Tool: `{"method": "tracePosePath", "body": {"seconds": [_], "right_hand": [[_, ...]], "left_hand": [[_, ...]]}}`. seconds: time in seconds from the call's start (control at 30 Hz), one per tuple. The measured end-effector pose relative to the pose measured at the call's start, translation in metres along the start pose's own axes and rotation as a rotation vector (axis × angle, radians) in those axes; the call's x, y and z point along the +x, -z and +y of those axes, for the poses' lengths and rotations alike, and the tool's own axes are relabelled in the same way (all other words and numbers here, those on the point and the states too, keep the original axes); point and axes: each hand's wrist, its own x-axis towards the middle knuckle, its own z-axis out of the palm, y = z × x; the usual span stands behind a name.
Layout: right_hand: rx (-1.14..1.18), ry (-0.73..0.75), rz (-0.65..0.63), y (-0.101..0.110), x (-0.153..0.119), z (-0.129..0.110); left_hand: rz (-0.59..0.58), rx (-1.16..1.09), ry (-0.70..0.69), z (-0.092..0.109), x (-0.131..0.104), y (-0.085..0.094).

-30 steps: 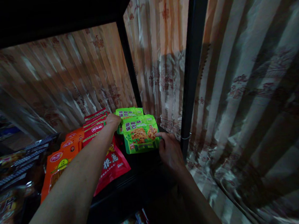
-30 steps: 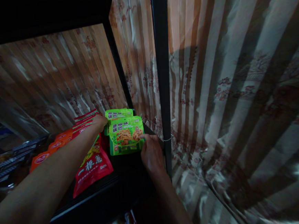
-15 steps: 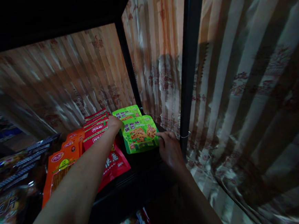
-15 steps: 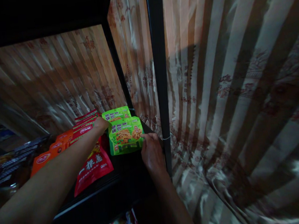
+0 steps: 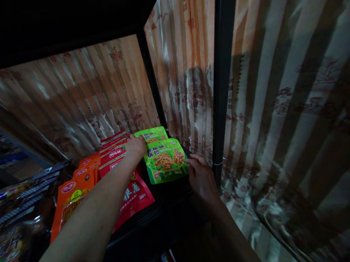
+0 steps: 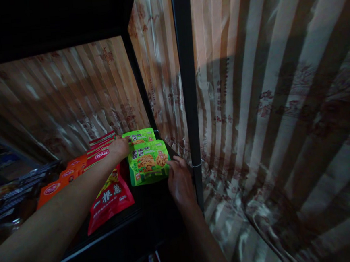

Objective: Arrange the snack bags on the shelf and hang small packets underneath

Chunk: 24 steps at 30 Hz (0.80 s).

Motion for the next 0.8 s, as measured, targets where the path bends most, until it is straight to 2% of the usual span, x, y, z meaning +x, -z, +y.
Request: {"method": "tracePosePath", "body": {"seconds": [0.07,0.17,0.3,0.5,0.6,0.8], "right_hand": [[0.012,-0.003,-0.005,0.0,0.0,0.001],[0.012,0.004,-0.016,0.0,0.001,0.0],[-0.011,0.015,-0.073,0.002,0.0,-0.007],[-0.04,0.03,-0.144,0.003,0.0,-0.014],[-0.057,0.054,-0.162,0.002,0.0,-0.015],[-0.097,0.086,-0.158,0.0,-0.003,-0.015]], "left_hand": [[0.047,0.044,-0.038,0.002,0.003,0.004],[0.041,0.044,-0.083,0.004,0.01,0.006],[0.039,0.024,-0.115,0.003,0.022,-0.001],[-0.031,-0.03,-0.127,-0.005,0.032,-0.009],[-0.014,-0.057,-0.194,-0.011,0.036,-0.008],[-0.14,-0.063,-0.322,-0.015,0.053,-0.003]]}}
